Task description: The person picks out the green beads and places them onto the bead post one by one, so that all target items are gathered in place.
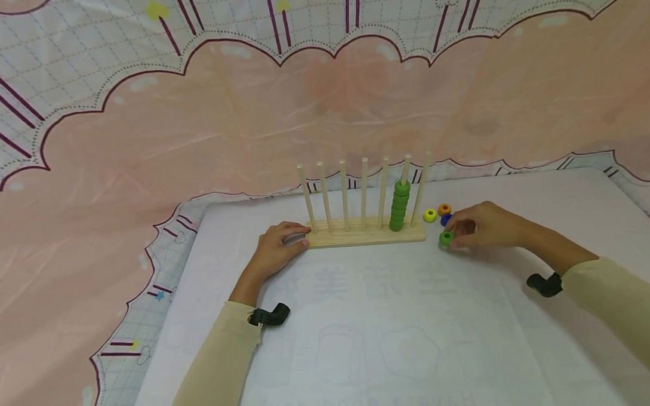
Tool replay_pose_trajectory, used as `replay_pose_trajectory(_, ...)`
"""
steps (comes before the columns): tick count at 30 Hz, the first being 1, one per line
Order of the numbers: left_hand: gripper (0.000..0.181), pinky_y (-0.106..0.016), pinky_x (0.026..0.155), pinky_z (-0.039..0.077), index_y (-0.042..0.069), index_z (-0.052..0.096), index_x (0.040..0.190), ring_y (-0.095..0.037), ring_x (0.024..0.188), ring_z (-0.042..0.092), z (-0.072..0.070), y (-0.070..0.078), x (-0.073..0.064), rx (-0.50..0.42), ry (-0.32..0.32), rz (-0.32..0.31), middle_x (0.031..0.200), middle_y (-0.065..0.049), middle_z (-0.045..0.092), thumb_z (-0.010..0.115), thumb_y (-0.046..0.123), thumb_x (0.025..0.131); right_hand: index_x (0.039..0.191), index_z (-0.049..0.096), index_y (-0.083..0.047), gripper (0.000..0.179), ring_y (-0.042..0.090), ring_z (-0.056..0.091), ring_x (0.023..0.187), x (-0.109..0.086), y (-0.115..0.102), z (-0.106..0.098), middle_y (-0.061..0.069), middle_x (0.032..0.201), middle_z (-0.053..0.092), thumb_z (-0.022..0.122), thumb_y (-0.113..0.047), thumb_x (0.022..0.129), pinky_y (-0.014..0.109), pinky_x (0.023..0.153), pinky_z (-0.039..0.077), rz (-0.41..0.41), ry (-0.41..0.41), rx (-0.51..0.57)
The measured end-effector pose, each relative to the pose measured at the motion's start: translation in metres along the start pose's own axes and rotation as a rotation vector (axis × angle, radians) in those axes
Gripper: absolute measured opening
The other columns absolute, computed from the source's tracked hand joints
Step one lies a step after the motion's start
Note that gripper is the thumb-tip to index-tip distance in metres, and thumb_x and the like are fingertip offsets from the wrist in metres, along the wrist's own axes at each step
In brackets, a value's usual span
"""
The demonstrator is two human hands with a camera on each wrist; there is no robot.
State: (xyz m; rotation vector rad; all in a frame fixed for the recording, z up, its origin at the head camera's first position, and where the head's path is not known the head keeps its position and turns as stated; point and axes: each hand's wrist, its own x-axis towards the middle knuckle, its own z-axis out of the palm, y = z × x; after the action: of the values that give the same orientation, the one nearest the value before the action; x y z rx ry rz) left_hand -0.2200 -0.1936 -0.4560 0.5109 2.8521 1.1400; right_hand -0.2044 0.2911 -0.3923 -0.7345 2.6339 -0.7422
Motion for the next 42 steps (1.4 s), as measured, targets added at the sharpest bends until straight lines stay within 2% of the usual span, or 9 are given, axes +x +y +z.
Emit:
replay_pose_trajectory(10,0.036,-0.064,0.114,0.025,0.021,0.072,0.130,-0.035,0.133,0.053,0.001,-0.001,0.000,0.003,0.002,0.003,0.137,-0.004,0.066,0.073,0.030,0.094,0.109,0.076,-0.014,0.031,0.012,0.060,0.080,-0.001,-0.008,-0.009,-0.008,0.081,0.066,0.084,-0.031,0.086,0.023,0.068,0.051,0.011,0.039,0.013)
replay_pose_trajectory(17,0.036,-0.063,0.115,0.026,0.021,0.072,0.129,-0.034,0.132,0.054,0.000,0.000,0.000,0.002,0.002,0.004,0.137,-0.004,0.066,0.074,0.030,0.094,0.105,0.076,-0.017,0.025,0.009,0.061,0.080,-0.001,-0.013,-0.021,-0.009,0.080,0.068,0.084,-0.032,0.086,0.023,0.068,0.051,-0.024,0.083,-0.012)
replay_pose_trajectory(25,0.037,-0.063,0.116,0.025,0.021,0.072,0.130,-0.035,0.133,0.053,-0.001,0.002,0.000,-0.003,-0.002,0.006,0.137,-0.004,0.066,0.074,0.029,0.094,0.107,0.075,-0.018,0.025,0.010,0.059,0.084,0.000,-0.032,-0.045,-0.008,0.089,0.070,0.082,-0.032,0.087,0.026,0.069,0.049,-0.007,0.131,-0.097)
replay_pose_trajectory(30,0.037,-0.064,0.114,0.027,0.021,0.072,0.130,-0.035,0.133,0.054,-0.001,0.001,0.000,0.010,0.001,0.020,0.138,-0.005,0.066,0.074,0.029,0.094,0.106,0.075,-0.019,0.024,0.014,0.057,0.085,-0.001,-0.048,-0.061,-0.006,0.087,0.068,0.084,-0.029,0.085,0.027,0.066,0.048,0.013,0.179,-0.103)
replay_pose_trajectory(35,0.037,-0.064,0.115,0.027,0.021,0.072,0.130,-0.035,0.133,0.054,0.000,-0.001,0.001,0.010,-0.002,0.016,0.138,-0.005,0.066,0.073,0.030,0.094,0.107,0.075,-0.019,0.027,0.016,0.056,0.088,0.001,-0.058,-0.075,-0.004,0.086,0.066,0.085,-0.030,0.084,0.030,0.072,0.048,0.041,0.213,-0.158)
replay_pose_trajectory(42,0.037,-0.063,0.114,0.027,0.021,0.072,0.130,-0.034,0.133,0.053,-0.001,0.001,0.001,0.001,-0.005,0.004,0.138,-0.004,0.065,0.074,0.030,0.094,0.107,0.074,-0.018,0.027,0.018,0.054,0.089,0.000,-0.073,-0.094,-0.001,0.088,0.063,0.083,-0.032,0.085,0.036,0.077,0.048,0.001,0.260,-0.201)
